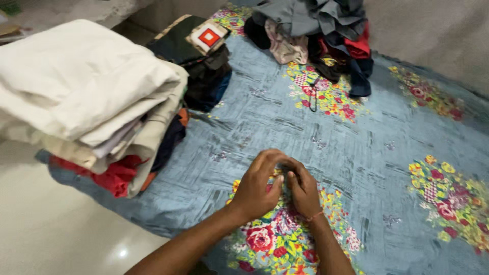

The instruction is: The person folds a white long-sleeved shirt and a grey button-down shirt by hand on a bed, placing them onto a stack of folded items.

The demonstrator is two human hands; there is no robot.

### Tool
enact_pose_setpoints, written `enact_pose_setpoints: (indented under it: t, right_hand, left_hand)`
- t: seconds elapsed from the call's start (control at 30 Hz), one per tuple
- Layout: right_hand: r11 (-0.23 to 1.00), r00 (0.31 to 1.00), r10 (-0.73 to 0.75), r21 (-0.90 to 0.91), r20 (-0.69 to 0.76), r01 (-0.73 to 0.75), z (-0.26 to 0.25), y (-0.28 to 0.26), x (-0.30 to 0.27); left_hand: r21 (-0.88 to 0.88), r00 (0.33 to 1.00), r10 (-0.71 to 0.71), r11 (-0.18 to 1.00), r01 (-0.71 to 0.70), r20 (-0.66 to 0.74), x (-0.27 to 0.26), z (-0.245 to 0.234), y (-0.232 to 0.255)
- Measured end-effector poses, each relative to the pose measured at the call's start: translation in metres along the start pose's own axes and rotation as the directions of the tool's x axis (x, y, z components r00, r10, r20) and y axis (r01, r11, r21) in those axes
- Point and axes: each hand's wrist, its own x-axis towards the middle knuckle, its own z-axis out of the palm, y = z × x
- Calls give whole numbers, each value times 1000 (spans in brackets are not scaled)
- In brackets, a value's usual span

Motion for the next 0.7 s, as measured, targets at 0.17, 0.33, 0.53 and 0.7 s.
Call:
enact_pose_setpoints:
  t: [0.17,0.33,0.53,0.7]
  right_hand:
    - [830,979,185,546,-85,-110,-6,23,8]
    - [806,908,359,563,-218,-183,-5,19,1]
    - [665,817,558,667,-144,-336,-14,36,58]
    - [803,937,340,544,-85,-242,-25,106,258]
  left_hand:
    - [-155,997,-68,986,63,-27,61,71,-83]
    - [-169,953,-270,954,246,-136,64,98,-129]
    - [-293,816,-511,851,435,-272,71,103,-137]
    - [-376,746,-606,782,497,-275,64,106,-135]
